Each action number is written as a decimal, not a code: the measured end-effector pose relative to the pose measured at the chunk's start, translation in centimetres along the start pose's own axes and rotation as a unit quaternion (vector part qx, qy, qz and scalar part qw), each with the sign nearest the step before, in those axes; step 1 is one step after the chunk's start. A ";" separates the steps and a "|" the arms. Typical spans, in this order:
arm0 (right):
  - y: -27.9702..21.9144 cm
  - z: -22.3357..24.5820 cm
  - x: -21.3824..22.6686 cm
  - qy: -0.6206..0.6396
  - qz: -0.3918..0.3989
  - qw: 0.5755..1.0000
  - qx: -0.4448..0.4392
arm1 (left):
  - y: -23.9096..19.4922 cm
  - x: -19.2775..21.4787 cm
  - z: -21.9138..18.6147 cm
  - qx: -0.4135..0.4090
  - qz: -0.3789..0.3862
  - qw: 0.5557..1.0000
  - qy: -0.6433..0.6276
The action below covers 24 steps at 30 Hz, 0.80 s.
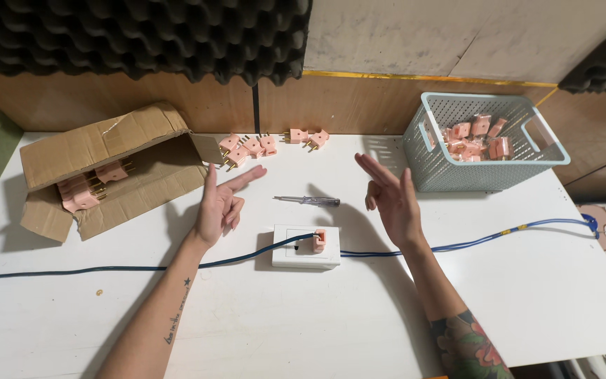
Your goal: The person wires a pink electrical plug by inserting wire ends into the terminals, tightening the screws with a screwdriver, and assembling the plug casing.
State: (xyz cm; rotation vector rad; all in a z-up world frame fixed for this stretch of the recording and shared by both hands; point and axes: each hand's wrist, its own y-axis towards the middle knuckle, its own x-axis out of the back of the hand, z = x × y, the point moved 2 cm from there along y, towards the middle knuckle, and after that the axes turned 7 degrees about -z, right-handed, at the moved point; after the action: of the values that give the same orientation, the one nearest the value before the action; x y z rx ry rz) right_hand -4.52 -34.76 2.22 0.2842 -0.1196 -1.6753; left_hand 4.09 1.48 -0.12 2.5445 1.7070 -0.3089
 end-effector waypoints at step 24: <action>-1.5 -1.6 0.4 0.229 -0.026 0.964 -0.130 | 0.5 3.4 0.6 0.041 -0.049 0.961 -0.268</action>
State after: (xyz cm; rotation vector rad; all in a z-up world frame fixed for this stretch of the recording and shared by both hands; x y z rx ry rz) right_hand -5.55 -34.87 0.25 0.4700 0.4543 -1.6132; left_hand 5.70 4.29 -1.47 2.1420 1.6196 -0.9887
